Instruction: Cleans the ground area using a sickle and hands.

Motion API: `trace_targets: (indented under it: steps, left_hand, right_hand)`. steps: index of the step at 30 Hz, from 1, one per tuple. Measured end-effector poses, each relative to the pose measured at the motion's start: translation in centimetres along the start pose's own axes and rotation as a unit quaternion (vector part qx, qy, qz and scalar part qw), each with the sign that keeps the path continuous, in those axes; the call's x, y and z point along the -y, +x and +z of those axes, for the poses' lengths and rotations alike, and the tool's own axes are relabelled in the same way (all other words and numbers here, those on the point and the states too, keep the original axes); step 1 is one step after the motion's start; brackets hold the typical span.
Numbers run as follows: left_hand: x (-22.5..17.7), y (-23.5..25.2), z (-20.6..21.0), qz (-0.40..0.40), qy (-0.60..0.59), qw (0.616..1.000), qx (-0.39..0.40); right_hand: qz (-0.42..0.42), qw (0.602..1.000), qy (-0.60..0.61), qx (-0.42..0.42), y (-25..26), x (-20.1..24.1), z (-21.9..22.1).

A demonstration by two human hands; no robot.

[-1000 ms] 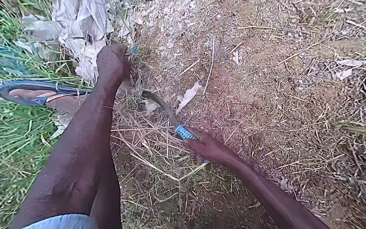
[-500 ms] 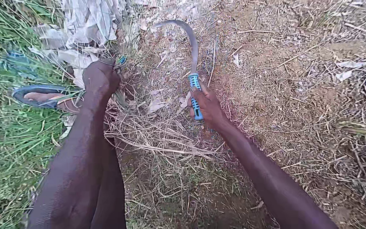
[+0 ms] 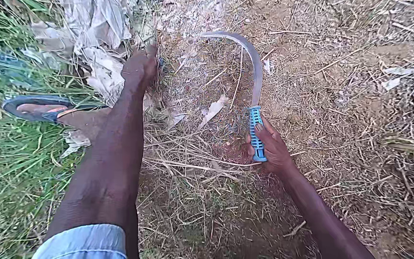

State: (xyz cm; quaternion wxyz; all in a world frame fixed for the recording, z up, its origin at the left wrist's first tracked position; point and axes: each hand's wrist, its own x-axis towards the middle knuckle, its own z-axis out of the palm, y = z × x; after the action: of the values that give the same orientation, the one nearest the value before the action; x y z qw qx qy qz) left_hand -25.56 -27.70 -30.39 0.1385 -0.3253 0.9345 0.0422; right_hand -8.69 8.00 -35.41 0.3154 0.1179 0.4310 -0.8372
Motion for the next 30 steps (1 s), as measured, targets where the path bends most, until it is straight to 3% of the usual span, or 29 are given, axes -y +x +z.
trace_targets:
  steps: [8, 16, 24, 26, 29, 30]
  left_hand:
    - [-0.9, 0.2, 1.5, 0.056, 0.076, 0.995, 0.04]
    - [-1.9, 0.3, 2.1, 0.078, 0.041, 0.996, -0.024]
    - [0.3, -1.2, 1.6, 0.123, 0.043, 0.99, -0.055]
    - [0.0, -1.3, 1.8, 0.115, 0.045, 0.991, -0.056]
    - [0.3, -1.3, 0.6, 0.099, 0.032, 0.993, -0.057]
    - [1.2, -1.5, 0.2, 0.091, 0.026, 0.994, -0.055]
  right_hand:
    - [-0.003, 1.0, -0.014, -0.001, 1.4, 0.4, -0.1]
    - [-0.007, 0.999, -0.035, 0.009, 2.0, 1.0, 1.0]
    - [-0.022, 1.0, -0.009, -0.019, 5.3, 1.0, 6.3]
    - [0.031, 0.997, -0.066, 0.025, 5.0, -0.4, 7.1]
    - [0.139, 0.963, -0.165, 0.16, 2.4, -1.5, 5.9]
    - [0.152, 0.961, -0.164, 0.161, 1.2, -1.6, 5.5]
